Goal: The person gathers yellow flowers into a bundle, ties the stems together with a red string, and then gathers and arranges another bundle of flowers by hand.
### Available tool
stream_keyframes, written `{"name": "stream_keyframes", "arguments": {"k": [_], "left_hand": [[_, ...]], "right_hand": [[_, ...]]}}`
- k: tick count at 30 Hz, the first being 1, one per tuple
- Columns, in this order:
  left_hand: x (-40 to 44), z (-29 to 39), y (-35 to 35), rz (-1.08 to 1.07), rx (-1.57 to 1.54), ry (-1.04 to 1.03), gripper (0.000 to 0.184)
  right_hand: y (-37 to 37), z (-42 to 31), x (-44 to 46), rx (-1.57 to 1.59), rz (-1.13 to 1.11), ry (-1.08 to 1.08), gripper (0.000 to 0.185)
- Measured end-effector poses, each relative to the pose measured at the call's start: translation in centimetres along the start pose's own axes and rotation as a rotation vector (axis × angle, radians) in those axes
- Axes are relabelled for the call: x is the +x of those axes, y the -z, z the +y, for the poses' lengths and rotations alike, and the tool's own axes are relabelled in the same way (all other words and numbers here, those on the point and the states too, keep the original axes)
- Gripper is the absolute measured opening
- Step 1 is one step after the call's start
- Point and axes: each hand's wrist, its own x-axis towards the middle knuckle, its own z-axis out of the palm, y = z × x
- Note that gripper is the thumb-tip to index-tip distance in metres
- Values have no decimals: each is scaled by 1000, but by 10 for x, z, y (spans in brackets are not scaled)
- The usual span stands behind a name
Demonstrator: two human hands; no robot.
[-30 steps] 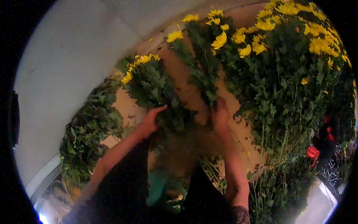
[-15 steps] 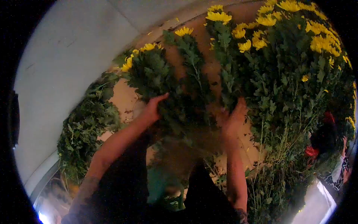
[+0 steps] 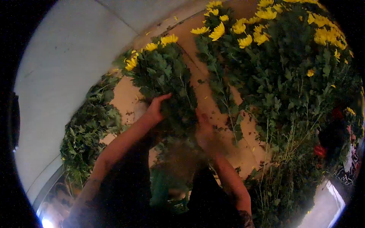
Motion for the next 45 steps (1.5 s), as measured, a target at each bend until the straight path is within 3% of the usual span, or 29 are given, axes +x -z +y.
{"name": "stream_keyframes", "arguments": {"k": [1,3,4,6,7,8,10,12,13,15,17,19,21,23,24,26,30,32,33,34,35,36,38,39,41,45], "left_hand": [[-4,2,-3,-1,-2,0,51],[-7,19,-6,105,6,-301,34],[-4,20,-4,100,6,-308,34],[4,26,2,13,-1111,670,32],[0,32,0,-4,-1110,669,32],[-9,55,-3,171,-985,577,30],[-20,69,-9,351,-830,364,29],[-23,61,-6,326,-819,247,30],[-21,49,-5,293,-877,272,31],[-12,23,1,245,-938,303,32],[-14,-3,8,249,-1062,591,33],[-12,-13,12,276,-1110,649,32],[-14,-18,16,309,-1155,694,31],[-25,-21,19,249,-980,584,30],[-25,-19,20,253,-975,589,30],[-21,-12,20,288,-1178,649,30],[-19,22,12,263,-1227,640,29],[-26,40,9,260,-950,372,30],[-27,39,12,266,-854,289,31],[-24,16,21,235,-1042,496,32],[-23,2,25,196,-1229,705,33],[-26,0,26,197,-1233,704,33],[-31,-3,29,202,-989,552,32],[-32,2,30,205,-909,501,32],[-29,16,34,188,-1068,624,30],[-35,1,38,176,-1163,676,30]], "right_hand": [[0,-2,-3,-2,0,-2,55],[-1,-7,-5,-95,-133,-9,52],[0,-12,-7,-96,-124,-9,52],[6,-22,-10,-232,-178,35,60],[14,-20,-8,-237,-166,25,60],[26,-15,-2,-337,-55,208,62],[50,2,16,-453,83,346,64],[75,27,37,-497,501,-70,65],[75,35,32,-514,528,-96,65],[53,47,28,-502,23,-89,59],[1,49,10,-440,35,-22,55],[-4,48,5,-356,42,61,50],[43,27,11,-458,227,345,43],[111,19,38,-642,289,-51,51],[141,53,48,-623,566,38,61],[187,49,62,-914,757,-95,65],[198,93,84,-955,607,-81,64],[181,99,87,-814,467,-273,60],[163,115,85,-801,448,-124,60],[148,128,77,-785,426,23,60],[131,111,69,-756,328,-65,61],[113,84,61,-728,233,-152,62],[96,56,47,-788,224,206,67],[91,38,42,-796,223,208,67],[91,9,37,-679,-31,164,70],[154,6,55,-799,189,396,65]]}}
